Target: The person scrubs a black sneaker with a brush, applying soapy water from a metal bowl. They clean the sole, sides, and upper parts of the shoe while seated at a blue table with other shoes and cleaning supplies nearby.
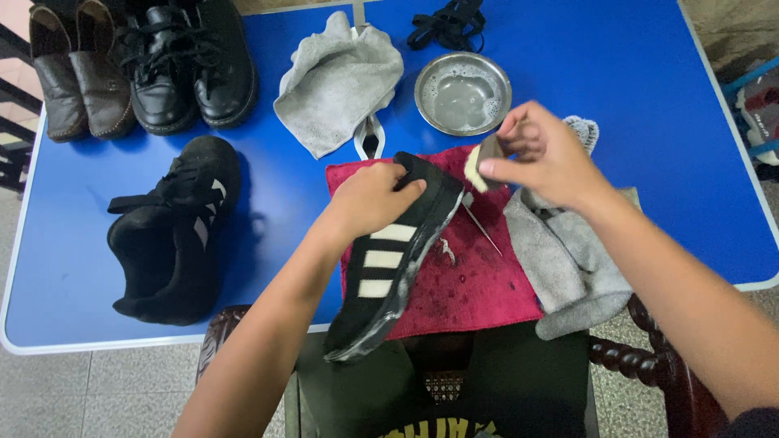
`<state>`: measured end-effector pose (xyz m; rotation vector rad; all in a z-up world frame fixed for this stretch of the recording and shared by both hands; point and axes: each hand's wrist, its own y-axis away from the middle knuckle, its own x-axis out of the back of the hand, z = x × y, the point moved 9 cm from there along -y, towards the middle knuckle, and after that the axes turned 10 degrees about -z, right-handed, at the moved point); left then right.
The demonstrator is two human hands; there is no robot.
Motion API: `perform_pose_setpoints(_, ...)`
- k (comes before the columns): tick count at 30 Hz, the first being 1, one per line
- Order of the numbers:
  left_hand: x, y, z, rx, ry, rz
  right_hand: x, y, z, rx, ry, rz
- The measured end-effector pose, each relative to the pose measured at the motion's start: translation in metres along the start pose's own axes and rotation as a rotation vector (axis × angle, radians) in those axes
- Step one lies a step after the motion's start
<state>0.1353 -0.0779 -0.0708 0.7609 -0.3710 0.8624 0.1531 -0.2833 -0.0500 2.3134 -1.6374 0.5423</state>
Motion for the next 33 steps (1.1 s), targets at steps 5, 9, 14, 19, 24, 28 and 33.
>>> perform_pose_setpoints(5, -0.002, -0.004, 0.012, 0.093, -0.279, 0.11, -0.019, 0.009, -0.028, 0.113, 0.005, 0.029)
perform_pose_setpoints(9, 0.002, 0.003, 0.011, 0.068, -0.304, 0.148, -0.026, 0.007, -0.021, 0.069, -0.036, 0.043)
perform_pose_setpoints(14, 0.003, 0.005, 0.0, 0.029, -0.223, 0.081, -0.029, 0.004, -0.044, 0.189, 0.242, -0.056)
perform_pose_setpoints(19, -0.001, 0.004, 0.009, -0.014, -0.236, 0.094, -0.041, 0.002, -0.019, 0.1, 0.085, -0.046)
perform_pose_setpoints(24, -0.003, 0.003, 0.008, -0.03, -0.23, 0.112, -0.045, 0.002, -0.031, 0.211, 0.098, -0.042)
perform_pose_setpoints(28, -0.005, -0.009, -0.002, -0.034, -0.254, 0.172, -0.053, 0.018, -0.053, 0.25, 0.185, 0.008)
perform_pose_setpoints(33, -0.007, -0.014, -0.012, 0.007, -0.314, 0.199, -0.05, 0.026, -0.057, 0.321, 0.409, 0.127)
